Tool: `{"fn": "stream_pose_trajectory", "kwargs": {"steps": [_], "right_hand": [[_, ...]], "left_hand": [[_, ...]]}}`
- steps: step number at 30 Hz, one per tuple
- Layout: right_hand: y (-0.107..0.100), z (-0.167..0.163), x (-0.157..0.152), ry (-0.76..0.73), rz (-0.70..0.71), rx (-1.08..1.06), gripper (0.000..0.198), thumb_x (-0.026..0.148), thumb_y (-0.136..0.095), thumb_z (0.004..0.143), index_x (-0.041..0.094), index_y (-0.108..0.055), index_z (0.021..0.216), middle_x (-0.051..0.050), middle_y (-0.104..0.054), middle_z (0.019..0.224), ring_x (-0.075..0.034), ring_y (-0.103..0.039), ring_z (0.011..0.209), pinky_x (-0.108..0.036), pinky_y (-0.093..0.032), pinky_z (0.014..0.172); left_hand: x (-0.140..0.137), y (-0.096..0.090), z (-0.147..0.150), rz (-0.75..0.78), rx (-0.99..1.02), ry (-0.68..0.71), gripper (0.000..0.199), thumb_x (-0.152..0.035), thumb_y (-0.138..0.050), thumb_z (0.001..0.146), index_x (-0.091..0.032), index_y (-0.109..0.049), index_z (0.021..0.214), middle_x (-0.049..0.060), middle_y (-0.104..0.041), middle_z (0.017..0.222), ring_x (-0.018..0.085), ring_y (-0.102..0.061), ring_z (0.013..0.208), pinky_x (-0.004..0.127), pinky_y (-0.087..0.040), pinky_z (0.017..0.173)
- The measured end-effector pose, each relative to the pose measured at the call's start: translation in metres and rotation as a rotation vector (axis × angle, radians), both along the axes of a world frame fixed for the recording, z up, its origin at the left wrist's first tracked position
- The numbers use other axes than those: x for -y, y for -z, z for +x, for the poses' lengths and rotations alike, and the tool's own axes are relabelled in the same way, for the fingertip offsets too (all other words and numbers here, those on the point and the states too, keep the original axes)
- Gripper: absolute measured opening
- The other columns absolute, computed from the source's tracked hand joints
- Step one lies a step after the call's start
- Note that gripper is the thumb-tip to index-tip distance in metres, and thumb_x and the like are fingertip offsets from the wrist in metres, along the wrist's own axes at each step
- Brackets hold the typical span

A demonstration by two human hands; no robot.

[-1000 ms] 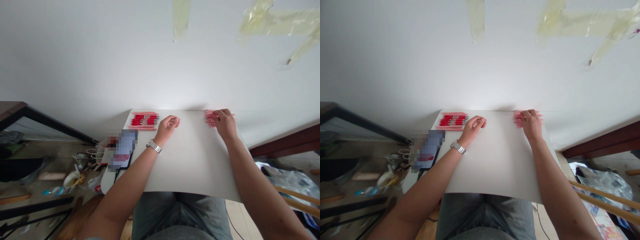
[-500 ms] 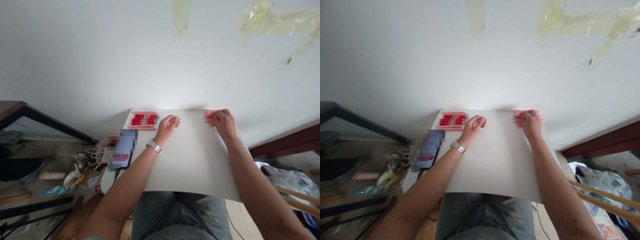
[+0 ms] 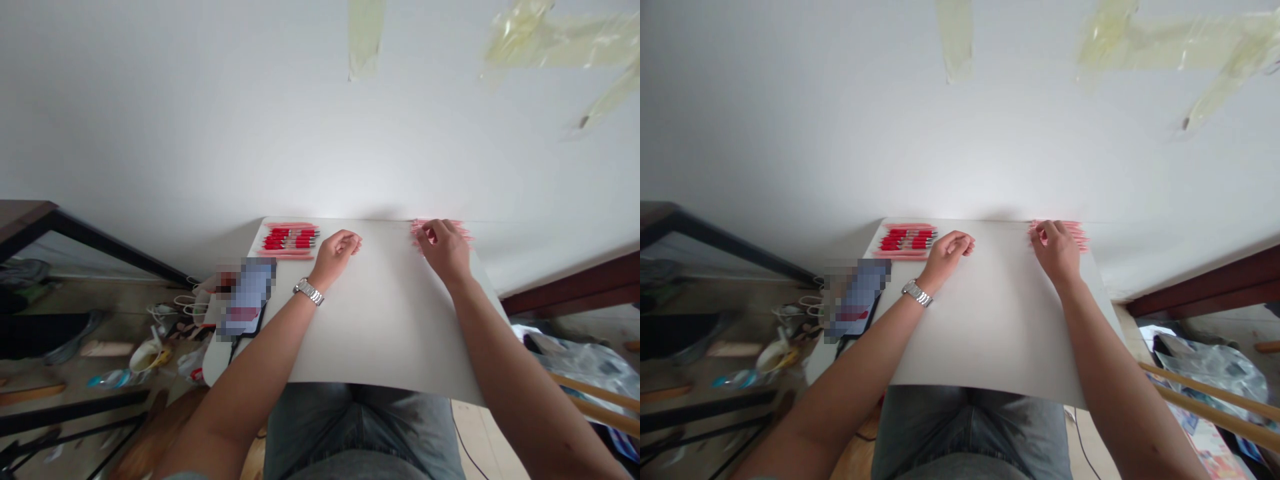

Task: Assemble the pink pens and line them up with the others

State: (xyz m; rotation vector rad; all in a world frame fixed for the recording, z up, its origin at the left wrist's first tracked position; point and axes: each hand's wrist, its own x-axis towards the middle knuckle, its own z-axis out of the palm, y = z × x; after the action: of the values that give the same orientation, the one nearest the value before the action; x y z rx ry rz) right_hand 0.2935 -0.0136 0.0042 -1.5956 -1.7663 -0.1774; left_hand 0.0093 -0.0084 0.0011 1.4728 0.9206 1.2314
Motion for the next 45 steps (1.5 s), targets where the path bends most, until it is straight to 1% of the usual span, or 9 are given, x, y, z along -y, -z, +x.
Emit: {"fn": "stream_pose_trajectory", "kwargs": {"steps": [3, 7, 10, 15, 21, 26, 35, 45], "right_hand": [[-0.003, -0.007, 0.002, -0.046, -0.011, -0.035, 0.017, 0.036, -0.056, 0.097, 0.022, -0.060, 0.089, -0.005, -0.063, 0.082, -0.019, -0.055, 0.071, -0.031, -0.039, 0.066], [-0.002, -0.017, 0.005, -0.084, -0.069, -0.074, 0.023, 0.041, -0.058, 0.096, 0.023, -0.055, 0.082, -0.003, -0.061, 0.075, -0.017, -0.051, 0.065, -0.031, -0.034, 0.061], [0.002, -0.026, 0.008, -0.156, -0.130, -0.137, 0.026, 0.043, -0.059, 0.095, 0.023, -0.052, 0.079, -0.001, -0.059, 0.072, -0.016, -0.049, 0.062, -0.030, -0.035, 0.061], [0.006, -0.038, 0.012, -0.275, -0.259, -0.223, 0.029, 0.048, -0.059, 0.094, 0.023, -0.053, 0.079, 0.001, -0.057, 0.068, -0.015, -0.049, 0.061, -0.029, -0.037, 0.060], [0.006, -0.041, 0.012, -0.289, -0.313, -0.278, 0.034, 0.053, -0.059, 0.094, 0.023, -0.054, 0.079, 0.000, -0.059, 0.069, -0.015, -0.052, 0.062, -0.029, -0.037, 0.059], [0.007, -0.041, 0.011, -0.292, -0.319, -0.290, 0.035, 0.055, -0.058, 0.094, 0.023, -0.055, 0.079, 0.000, -0.058, 0.068, -0.016, -0.051, 0.062, -0.030, -0.038, 0.059], [0.007, -0.045, 0.011, -0.315, -0.342, -0.307, 0.032, 0.051, -0.059, 0.093, 0.023, -0.053, 0.077, 0.001, -0.055, 0.067, -0.015, -0.048, 0.062, -0.030, -0.036, 0.060], [0.009, -0.045, 0.010, -0.320, -0.320, -0.312, 0.033, 0.051, -0.059, 0.094, 0.023, -0.053, 0.078, 0.001, -0.056, 0.067, -0.015, -0.049, 0.062, -0.030, -0.037, 0.059]], "left_hand": [[0.000, 0.000, 0.000, -0.001, -0.011, 0.001, 0.033, -0.049, -0.068, 0.094, -0.016, -0.070, 0.096, 0.008, -0.073, 0.089, 0.016, -0.069, 0.082, 0.028, -0.057, 0.076], [-0.001, 0.002, 0.000, -0.003, -0.023, 0.000, 0.033, -0.049, -0.067, 0.094, -0.016, -0.069, 0.095, 0.008, -0.074, 0.089, 0.015, -0.069, 0.080, 0.028, -0.057, 0.076], [0.000, 0.002, -0.001, -0.003, -0.034, -0.002, 0.033, -0.049, -0.066, 0.095, -0.016, -0.069, 0.095, 0.007, -0.073, 0.087, 0.015, -0.068, 0.080, 0.028, -0.057, 0.077], [0.000, 0.001, -0.001, -0.012, -0.036, -0.003, 0.033, -0.049, -0.067, 0.094, -0.016, -0.069, 0.095, 0.007, -0.073, 0.087, 0.014, -0.068, 0.079, 0.028, -0.057, 0.077], [0.000, 0.002, -0.001, -0.012, -0.033, -0.007, 0.033, -0.050, -0.067, 0.094, -0.017, -0.069, 0.094, 0.007, -0.073, 0.087, 0.015, -0.068, 0.079, 0.028, -0.057, 0.077], [0.000, 0.003, -0.001, -0.004, -0.055, -0.004, 0.034, -0.051, -0.066, 0.095, -0.017, -0.069, 0.095, 0.007, -0.074, 0.088, 0.015, -0.068, 0.079, 0.029, -0.057, 0.078], [0.002, 0.001, 0.000, 0.003, -0.100, -0.009, 0.034, -0.051, -0.065, 0.095, -0.016, -0.069, 0.095, 0.007, -0.074, 0.088, 0.015, -0.068, 0.080, 0.028, -0.057, 0.078], [0.001, -0.004, -0.003, 0.042, -0.155, -0.018, 0.035, -0.052, -0.064, 0.096, -0.017, -0.069, 0.096, 0.009, -0.075, 0.097, 0.015, -0.070, 0.082, 0.028, -0.057, 0.079]]}}
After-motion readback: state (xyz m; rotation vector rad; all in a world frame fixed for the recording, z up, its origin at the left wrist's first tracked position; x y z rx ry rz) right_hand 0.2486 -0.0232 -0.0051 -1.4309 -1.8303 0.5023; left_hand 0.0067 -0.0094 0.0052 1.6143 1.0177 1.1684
